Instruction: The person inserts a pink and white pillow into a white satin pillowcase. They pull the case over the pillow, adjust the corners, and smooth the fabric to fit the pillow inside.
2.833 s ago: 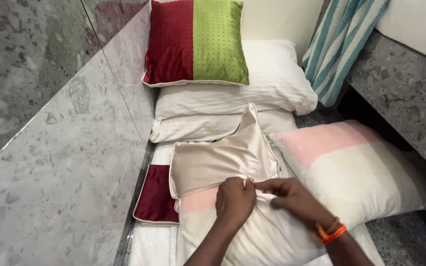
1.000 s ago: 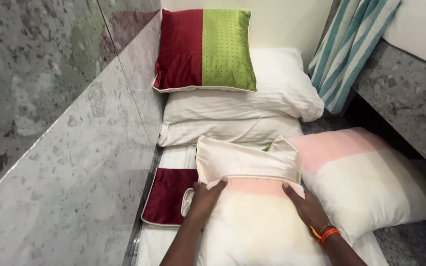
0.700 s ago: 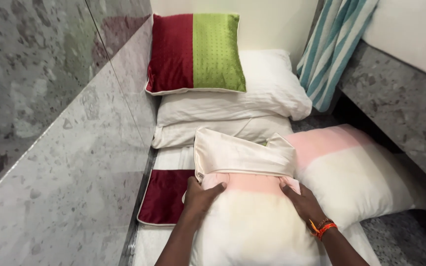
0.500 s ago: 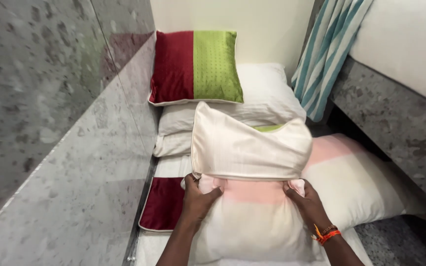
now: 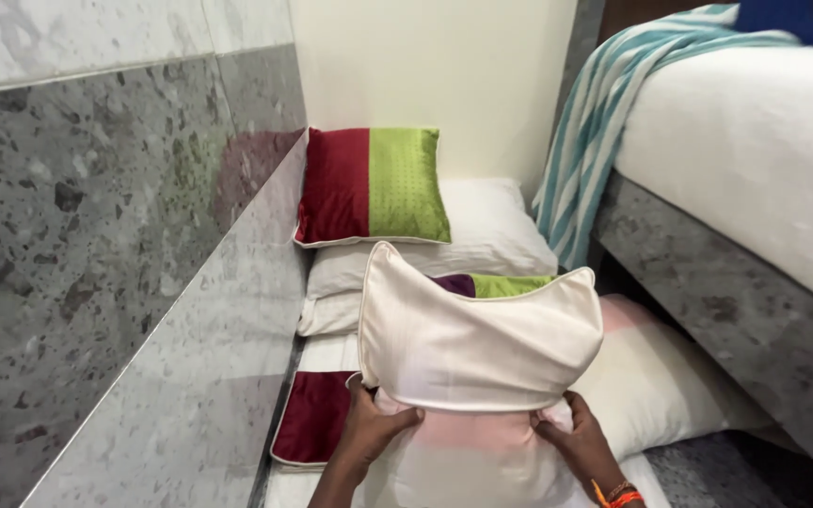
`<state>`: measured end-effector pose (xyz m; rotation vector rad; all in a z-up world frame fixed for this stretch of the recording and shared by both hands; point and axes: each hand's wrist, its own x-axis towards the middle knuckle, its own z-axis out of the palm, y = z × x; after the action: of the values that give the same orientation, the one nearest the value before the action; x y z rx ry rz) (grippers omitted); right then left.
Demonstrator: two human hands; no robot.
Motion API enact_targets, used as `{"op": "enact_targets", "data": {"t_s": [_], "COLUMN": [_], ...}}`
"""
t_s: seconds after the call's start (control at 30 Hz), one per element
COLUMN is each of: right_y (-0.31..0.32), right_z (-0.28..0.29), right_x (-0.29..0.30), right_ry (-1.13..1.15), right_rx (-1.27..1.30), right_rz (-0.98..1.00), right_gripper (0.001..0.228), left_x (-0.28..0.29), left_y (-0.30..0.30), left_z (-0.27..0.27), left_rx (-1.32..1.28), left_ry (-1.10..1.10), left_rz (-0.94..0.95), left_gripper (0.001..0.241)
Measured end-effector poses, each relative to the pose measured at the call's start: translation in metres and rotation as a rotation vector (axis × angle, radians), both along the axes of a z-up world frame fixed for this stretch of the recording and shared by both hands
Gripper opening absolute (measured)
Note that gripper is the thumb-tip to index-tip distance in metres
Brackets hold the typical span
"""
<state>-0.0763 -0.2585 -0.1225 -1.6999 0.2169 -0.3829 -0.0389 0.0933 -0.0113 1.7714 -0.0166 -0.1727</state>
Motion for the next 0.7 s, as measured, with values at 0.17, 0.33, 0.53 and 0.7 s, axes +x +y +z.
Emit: {"op": "enact_targets", "data": {"t_s": [0.17, 0.33, 0.53, 0.7], "right_y": [0.003, 0.019, 0.006, -0.005], "right_z": [0.005, 0.026, 0.009, -0.020], "right_x": [-0.026, -0.044, -0.048, -0.049], "right_ry": [-0.043, 0.005, -0.004, -0.151], "right_rx": [-0.069, 0.001, 0.230, 0.071], "right_rz": [-0.015, -0.024, 0.056, 0.110], "right_gripper": [0.079, 0.073, 0.071, 0.082], "left_x": [-0.014, -0.023, -0.033, -0.037], "left_y": [0.000, 0.004, 0.005, 0.004], "left_z": [-0.002, -0.013, -0.022, -0.032], "left_rx": [0.024, 0.010, -0.004, -0.093], "left_ry": [0.020, -0.039, -0.046, -0.193], "left_rz": [-0.007, 0.015, 0.055, 0.029], "left_gripper": [0.128, 0.125, 0.124, 0.117]}}
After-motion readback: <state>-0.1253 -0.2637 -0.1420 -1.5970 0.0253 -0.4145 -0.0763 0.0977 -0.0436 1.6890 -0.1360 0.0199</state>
